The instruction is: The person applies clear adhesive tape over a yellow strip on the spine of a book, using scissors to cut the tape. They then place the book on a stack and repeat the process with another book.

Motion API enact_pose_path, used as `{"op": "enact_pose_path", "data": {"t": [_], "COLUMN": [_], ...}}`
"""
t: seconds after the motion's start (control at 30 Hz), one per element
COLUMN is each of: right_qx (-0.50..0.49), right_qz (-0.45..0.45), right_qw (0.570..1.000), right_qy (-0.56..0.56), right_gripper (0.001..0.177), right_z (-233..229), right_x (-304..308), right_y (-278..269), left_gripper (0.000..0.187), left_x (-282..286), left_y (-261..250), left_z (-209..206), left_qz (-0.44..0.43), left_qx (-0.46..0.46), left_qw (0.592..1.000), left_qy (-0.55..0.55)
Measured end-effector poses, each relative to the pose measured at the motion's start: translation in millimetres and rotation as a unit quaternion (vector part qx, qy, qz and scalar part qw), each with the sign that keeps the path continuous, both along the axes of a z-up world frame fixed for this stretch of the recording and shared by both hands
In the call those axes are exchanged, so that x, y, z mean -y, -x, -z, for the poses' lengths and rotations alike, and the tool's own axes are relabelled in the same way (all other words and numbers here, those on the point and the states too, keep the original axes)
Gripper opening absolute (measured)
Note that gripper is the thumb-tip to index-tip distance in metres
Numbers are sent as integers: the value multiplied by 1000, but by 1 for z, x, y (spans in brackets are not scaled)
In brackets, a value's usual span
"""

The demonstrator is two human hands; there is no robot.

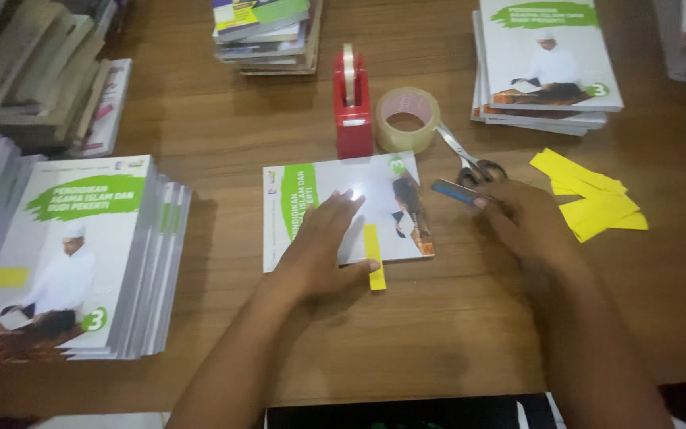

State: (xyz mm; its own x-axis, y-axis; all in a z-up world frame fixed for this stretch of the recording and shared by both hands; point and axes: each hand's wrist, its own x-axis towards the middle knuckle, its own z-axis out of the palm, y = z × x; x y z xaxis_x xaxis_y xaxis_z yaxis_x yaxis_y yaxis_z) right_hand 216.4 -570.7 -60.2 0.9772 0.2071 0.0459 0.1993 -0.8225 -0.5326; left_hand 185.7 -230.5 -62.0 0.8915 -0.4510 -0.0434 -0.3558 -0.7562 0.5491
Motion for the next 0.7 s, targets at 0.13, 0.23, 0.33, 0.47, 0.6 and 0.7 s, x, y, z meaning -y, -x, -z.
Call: {"op": "enact_pose_path", "data": {"t": [0.13,0.23,0.33,0.47,0.6,0.7], "right_qx": [10,-27,-49,-27,4,-41], "right_qz": [-38,-40,-73,-146,-192,-185], "right_qw": [998,997,994,986,974,976], "right_qy": [-54,-55,-63,-76,-118,-111], "right_gripper": [25,26,26,39,31,36], "right_z": [-19,-7,-10,-12,-7,-15], "right_x": [-34,-38,-42,-41,-44,-49], "right_y": [12,12,12,19,21,21], "left_gripper": [83,59,46,50,55,50], "left_x": [-15,-17,-11,-6,-3,0], "left_y": [-4,-8,-9,-7,-10,-12], "left_z": [7,24,29,32,46,45], "left_qz": [1,28,53,71,79,84], "left_qx": [84,142,141,144,124,79], "left_qw": [996,988,987,987,989,993], "left_qy": [38,61,50,28,33,9]}}
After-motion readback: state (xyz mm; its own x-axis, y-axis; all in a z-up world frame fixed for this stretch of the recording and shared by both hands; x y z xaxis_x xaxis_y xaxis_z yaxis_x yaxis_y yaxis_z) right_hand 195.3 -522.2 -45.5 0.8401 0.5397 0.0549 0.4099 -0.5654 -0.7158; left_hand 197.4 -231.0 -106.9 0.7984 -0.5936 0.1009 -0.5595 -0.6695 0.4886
